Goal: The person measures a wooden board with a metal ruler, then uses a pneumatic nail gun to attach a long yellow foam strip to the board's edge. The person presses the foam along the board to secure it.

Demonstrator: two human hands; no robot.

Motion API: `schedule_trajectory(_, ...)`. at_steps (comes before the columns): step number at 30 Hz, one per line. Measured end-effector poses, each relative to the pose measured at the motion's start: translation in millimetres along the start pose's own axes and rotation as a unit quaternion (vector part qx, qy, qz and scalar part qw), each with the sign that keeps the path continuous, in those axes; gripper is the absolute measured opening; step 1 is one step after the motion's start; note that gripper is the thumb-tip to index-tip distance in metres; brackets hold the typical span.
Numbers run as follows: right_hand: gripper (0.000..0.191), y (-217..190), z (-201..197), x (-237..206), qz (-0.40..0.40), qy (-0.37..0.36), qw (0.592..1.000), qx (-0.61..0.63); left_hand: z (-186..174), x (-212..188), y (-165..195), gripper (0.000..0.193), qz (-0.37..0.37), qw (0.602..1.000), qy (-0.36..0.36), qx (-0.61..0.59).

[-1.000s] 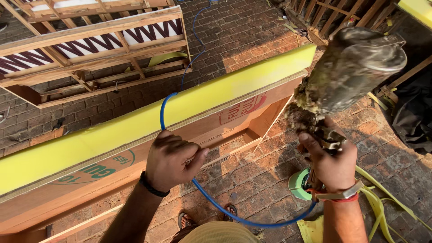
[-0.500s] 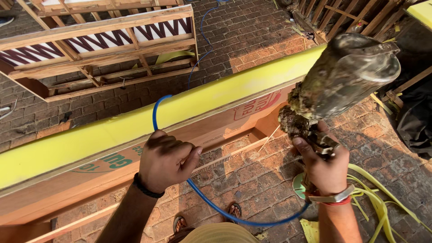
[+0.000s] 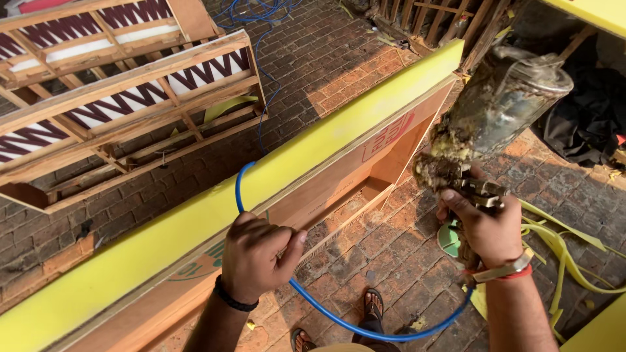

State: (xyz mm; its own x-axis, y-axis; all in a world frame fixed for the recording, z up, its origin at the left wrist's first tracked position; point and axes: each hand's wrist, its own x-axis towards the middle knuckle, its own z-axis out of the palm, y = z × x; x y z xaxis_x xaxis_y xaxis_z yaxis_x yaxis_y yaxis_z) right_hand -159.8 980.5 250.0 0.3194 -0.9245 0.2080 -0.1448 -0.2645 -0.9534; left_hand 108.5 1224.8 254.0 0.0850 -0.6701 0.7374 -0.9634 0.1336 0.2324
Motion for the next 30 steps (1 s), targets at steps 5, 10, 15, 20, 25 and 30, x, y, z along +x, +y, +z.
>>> schedule_trajectory(5, 0.067, -10.5, 7.2, -23.9, 0.001, 0.099, 0.995, -0.021, -17.9, -12.4, -0.9, 0.040, -0.002, 1.000, -0.003, -0.009)
schedule_trajectory(10, 0.060, -14.9, 0.6, -27.6, -0.021, 0.040, 0.999, 0.030, -28.2, -14.5, 5.6, 0.039, -0.019, 1.000, 0.003, -0.018)
schedule_trajectory(15, 0.059, -18.8, -1.3, -32.8, 0.004, 0.014, 0.998, 0.053, -29.3, -14.4, 16.0, 0.039, -0.031, 1.000, 0.003, -0.003)
schedule_trajectory(20, 0.063, -23.6, -5.1, -33.4, 0.040, 0.003, 0.999, 0.033, -28.3, -8.6, 22.9, 0.033, -0.023, 0.999, 0.020, 0.019)
schedule_trajectory(25, 0.049, -21.6, -7.6, -33.1, -0.003, -0.040, 0.996, 0.078, -41.3, -12.2, 37.8, 0.035, -0.040, 0.996, 0.023, 0.077)
schedule_trajectory(30, 0.050, -17.0, -1.0, -34.9, -0.010, -0.086, 0.991, 0.098, -51.5, -19.6, 52.3, 0.044, -0.061, 0.993, -0.011, 0.100)
